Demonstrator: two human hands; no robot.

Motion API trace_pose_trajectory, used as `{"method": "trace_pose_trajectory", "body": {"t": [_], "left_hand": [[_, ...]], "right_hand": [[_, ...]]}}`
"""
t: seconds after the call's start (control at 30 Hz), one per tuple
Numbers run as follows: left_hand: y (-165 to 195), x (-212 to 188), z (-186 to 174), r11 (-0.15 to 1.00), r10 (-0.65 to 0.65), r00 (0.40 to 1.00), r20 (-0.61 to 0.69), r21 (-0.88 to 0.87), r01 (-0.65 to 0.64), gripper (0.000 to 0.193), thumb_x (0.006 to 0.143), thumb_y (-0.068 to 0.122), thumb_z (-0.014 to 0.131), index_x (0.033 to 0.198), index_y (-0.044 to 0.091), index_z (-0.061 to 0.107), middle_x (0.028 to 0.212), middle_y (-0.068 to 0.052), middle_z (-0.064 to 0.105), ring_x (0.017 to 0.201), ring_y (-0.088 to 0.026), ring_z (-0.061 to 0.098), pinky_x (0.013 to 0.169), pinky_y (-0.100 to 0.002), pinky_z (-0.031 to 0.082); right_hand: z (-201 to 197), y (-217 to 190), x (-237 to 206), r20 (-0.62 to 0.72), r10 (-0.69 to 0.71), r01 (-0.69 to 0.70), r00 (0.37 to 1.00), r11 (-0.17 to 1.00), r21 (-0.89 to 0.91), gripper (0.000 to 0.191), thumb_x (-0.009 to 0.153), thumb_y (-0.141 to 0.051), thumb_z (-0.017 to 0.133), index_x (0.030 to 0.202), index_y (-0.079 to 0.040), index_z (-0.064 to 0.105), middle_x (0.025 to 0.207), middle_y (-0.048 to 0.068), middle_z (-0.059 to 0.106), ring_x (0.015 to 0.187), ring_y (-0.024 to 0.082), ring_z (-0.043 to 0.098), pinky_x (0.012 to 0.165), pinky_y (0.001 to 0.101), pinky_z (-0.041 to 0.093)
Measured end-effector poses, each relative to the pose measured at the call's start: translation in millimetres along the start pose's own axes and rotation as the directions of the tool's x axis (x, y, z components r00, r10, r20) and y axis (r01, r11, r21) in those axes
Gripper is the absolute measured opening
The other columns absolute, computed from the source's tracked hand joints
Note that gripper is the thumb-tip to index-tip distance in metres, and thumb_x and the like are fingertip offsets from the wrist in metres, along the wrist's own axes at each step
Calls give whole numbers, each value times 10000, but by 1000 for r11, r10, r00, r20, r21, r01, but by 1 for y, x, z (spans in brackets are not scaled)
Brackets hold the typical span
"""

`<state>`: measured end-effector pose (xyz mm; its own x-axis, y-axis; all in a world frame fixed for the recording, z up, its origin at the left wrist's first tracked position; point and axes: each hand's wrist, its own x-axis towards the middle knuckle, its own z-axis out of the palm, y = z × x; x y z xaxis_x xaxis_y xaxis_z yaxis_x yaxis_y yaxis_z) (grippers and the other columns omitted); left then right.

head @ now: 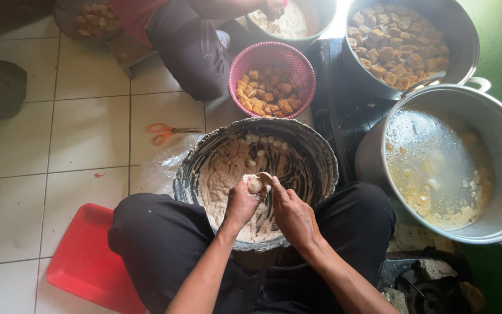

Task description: The person sits on the floor beside a large bowl of dough, scoops portions of dough, shapes them into round balls by hand using a spoon, and drops the finished balls into a pot of boiling liquid on a burner. A second person nearby handles fried pieces in a pink basket.

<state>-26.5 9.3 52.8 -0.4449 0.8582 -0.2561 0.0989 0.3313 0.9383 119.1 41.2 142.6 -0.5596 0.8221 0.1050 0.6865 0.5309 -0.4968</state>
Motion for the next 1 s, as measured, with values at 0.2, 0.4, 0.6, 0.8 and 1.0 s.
{"method": "trace_pose_trajectory", "body": {"t": [0.2,0.4,0.6,0.8,1.0], "left_hand": [[-7,3,10,1000,9,1000,-13,18,-9,220,829,158,786,1000,42,712,863,-135,774,807,-228,773,702,-355,565],[-3,4,15,997,44,999,-19,65,-43,228,805,154,784,971,32,686,867,-172,759,829,-298,771,696,-385,565],[-5,7,19,996,-2,1000,4,94,1,225,820,164,787,987,44,695,881,-177,756,859,-319,766,699,-400,567],[-9,4,27,996,38,999,25,77,-40,200,841,162,763,1000,49,718,870,-174,762,858,-286,792,697,-384,573],[-16,9,27,992,38,991,125,113,-52,123,876,139,648,920,28,677,797,-207,728,747,-313,750,659,-416,538]], "right_hand": [[-1,-4,-3,20,28,-29,999,999,25,427,980,-130,605,1396,-38,588,791,158,656,646,349,670,568,448,536],[-7,-7,-1,32,46,-49,998,995,89,400,980,-112,593,1372,-31,603,838,187,688,702,378,687,614,463,550],[-4,-3,0,53,72,-81,996,979,187,366,990,-116,583,1342,-20,614,921,234,721,808,397,719,688,466,573],[-9,14,-3,198,194,-272,961,796,541,331,1021,-155,605,1305,4,664,844,163,708,777,247,701,634,340,558],[-70,58,22,730,234,-755,643,32,655,295,948,-217,684,1208,-81,715,741,-26,606,463,8,394,373,173,266]]}}
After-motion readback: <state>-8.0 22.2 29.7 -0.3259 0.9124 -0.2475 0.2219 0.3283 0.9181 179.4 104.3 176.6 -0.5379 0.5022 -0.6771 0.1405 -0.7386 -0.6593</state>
